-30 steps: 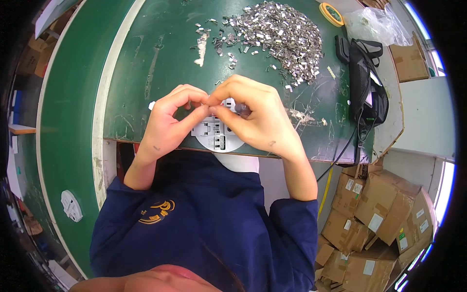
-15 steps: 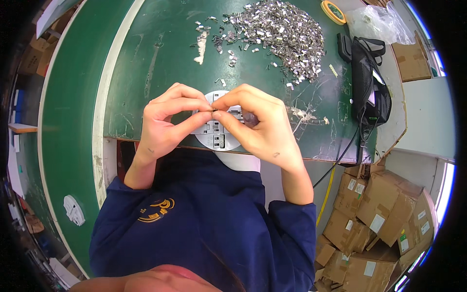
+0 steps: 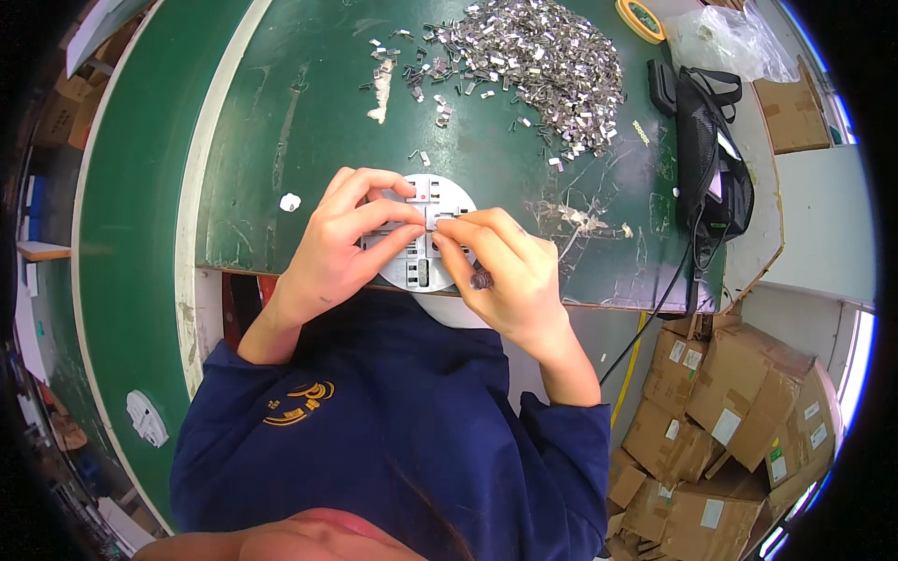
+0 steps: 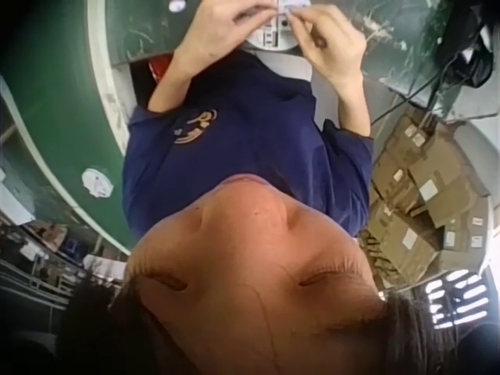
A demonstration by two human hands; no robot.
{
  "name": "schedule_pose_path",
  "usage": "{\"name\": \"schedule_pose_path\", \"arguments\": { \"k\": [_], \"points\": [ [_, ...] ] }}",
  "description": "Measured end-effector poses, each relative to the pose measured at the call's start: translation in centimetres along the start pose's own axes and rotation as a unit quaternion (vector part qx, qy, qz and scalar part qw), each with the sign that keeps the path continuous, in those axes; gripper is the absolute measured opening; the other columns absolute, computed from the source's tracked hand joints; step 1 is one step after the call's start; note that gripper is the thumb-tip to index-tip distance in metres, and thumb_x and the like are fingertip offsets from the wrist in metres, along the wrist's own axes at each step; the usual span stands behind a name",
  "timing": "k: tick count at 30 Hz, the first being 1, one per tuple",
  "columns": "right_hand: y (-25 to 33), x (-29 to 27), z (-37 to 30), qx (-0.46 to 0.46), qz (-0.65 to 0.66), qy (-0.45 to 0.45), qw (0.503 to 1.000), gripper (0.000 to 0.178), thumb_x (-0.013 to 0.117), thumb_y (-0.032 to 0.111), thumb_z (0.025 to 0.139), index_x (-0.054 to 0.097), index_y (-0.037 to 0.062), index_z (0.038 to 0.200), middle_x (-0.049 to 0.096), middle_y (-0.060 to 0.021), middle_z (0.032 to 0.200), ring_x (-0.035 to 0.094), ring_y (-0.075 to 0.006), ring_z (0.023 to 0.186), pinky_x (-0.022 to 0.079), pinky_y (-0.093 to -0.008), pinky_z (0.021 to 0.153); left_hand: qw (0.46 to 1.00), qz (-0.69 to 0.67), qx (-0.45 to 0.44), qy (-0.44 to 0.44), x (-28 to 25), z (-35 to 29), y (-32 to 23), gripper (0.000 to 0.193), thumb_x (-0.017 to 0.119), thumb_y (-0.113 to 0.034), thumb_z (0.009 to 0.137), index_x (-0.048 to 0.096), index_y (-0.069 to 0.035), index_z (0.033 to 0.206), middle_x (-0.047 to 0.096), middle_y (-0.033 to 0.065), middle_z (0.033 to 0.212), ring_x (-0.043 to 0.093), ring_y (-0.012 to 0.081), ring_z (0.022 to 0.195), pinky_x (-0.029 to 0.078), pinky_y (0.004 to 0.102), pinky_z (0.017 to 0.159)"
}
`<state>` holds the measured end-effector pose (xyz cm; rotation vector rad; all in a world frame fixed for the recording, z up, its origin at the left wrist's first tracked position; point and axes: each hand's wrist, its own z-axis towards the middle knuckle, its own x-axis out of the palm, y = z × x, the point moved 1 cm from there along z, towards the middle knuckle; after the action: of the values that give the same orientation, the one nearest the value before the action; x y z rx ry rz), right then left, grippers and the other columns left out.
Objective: Inserting small silver pins into a circular white plastic base at a manufacturing workbench.
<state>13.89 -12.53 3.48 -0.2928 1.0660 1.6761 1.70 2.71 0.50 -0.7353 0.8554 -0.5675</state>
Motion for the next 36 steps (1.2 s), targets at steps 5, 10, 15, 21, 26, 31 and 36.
{"name": "schedule_pose_path", "arguments": {
  "k": [5, 10, 15, 21, 26, 31, 36],
  "points": [
    [-0.3, 0.6, -0.4, -0.015, -0.023, -0.035, 0.999, 0.022, 0.081, -0.003, 0.072, 0.072, 0.0035, 0.091, 0.069, -0.006, 0.082, 0.051, -0.0088, 0.048, 0.037, -0.0229, 0.042, 1.0, 0.006, 0.002, -0.019, 0.1, 0.0, -0.1, 0.017, 0.077, -0.003, 0.077, 0.074, -0.008, 0.092, 0.063, 0.003, 0.108, 0.052, 0.0189, 0.086, 0.048, 0.0306, 0.075],
    [-0.2, 1.0, -0.6, -0.034, -0.035, -0.041, 0.998, 0.023, 0.081, -0.003, 0.072, 0.071, 0.0025, 0.091, 0.069, -0.0059, 0.082, 0.056, -0.011, 0.051, 0.041, -0.0239, 0.044, 1.0, 0.011, 0.004, -0.024, 0.3, 0.0, -0.2, 0.017, 0.077, -0.002, 0.077, 0.074, -0.009, 0.092, 0.064, 0.0028, 0.108, 0.052, 0.0187, 0.086, 0.047, 0.0305, 0.075],
    [0.2, 0.9, -0.7, -0.012, -0.045, -0.022, 0.999, 0.024, 0.081, -0.001, 0.071, 0.069, 0.0025, 0.091, 0.068, -0.0071, 0.083, 0.064, -0.0169, 0.056, 0.05, -0.0261, 0.048, 1.0, 0.013, 0.01, -0.027, 0.3, 0.0, -0.1, 0.017, 0.077, -0.002, 0.076, 0.073, -0.008, 0.092, 0.064, 0.0025, 0.108, 0.052, 0.0186, 0.086, 0.047, 0.0307, 0.075],
    [0.3, 0.8, -0.5, -0.004, -0.03, -0.013, 0.999, 0.022, 0.08, -0.001, 0.072, 0.068, 0.0023, 0.091, 0.067, -0.0076, 0.082, 0.064, -0.0182, 0.056, 0.051, -0.0268, 0.05, 1.0, 0.011, 0.01, -0.021, 0.3, 0.0, -0.1, 0.016, 0.077, -0.003, 0.077, 0.073, -0.008, 0.092, 0.063, 0.0028, 0.109, 0.052, 0.0186, 0.087, 0.047, 0.0306, 0.077],
    [0.2, 0.5, 0.1, 0.023, -0.001, 0.028, 0.999, 0.016, 0.077, -0.003, 0.076, 0.07, 0.0028, 0.09, 0.068, -0.0063, 0.084, 0.056, -0.0116, 0.053, 0.04, -0.0249, 0.045, 1.0, 0.003, -0.007, -0.005, -0.1, 0.0, -0.5, 0.015, 0.076, -0.003, 0.078, 0.072, -0.007, 0.092, 0.063, 0.0034, 0.111, 0.052, 0.0193, 0.088, 0.047, 0.0306, 0.078],
    [-0.2, -0.2, 1.5, 0.014, 0.016, 0.106, 0.994, 0.014, 0.074, -0.005, 0.079, 0.067, 0.0023, 0.089, 0.067, -0.0072, 0.084, 0.062, -0.0179, 0.058, 0.046, -0.0282, 0.048, 1.0, -0.002, -0.009, 0.003, -0.7, -0.3, -0.3, 0.014, 0.076, -0.003, 0.08, 0.072, -0.005, 0.093, 0.064, 0.005, 0.112, 0.056, 0.0207, 0.094, 0.049, 0.0315, 0.079],
    [-0.5, 0.2, 2.3, -0.018, 0.011, 0.145, 0.989, 0.013, 0.071, -0.004, 0.08, 0.065, 0.002, 0.089, 0.066, -0.0085, 0.085, 0.066, -0.0237, 0.064, 0.05, -0.0323, 0.051, 1.0, -0.006, -0.019, -0.013, -1.0, -0.7, -0.1, 0.014, 0.076, -0.002, 0.079, 0.071, -0.003, 0.092, 0.064, 0.0069, 0.111, 0.06, 0.0218, 0.098, 0.051, 0.0322, 0.079]
  ]
}}
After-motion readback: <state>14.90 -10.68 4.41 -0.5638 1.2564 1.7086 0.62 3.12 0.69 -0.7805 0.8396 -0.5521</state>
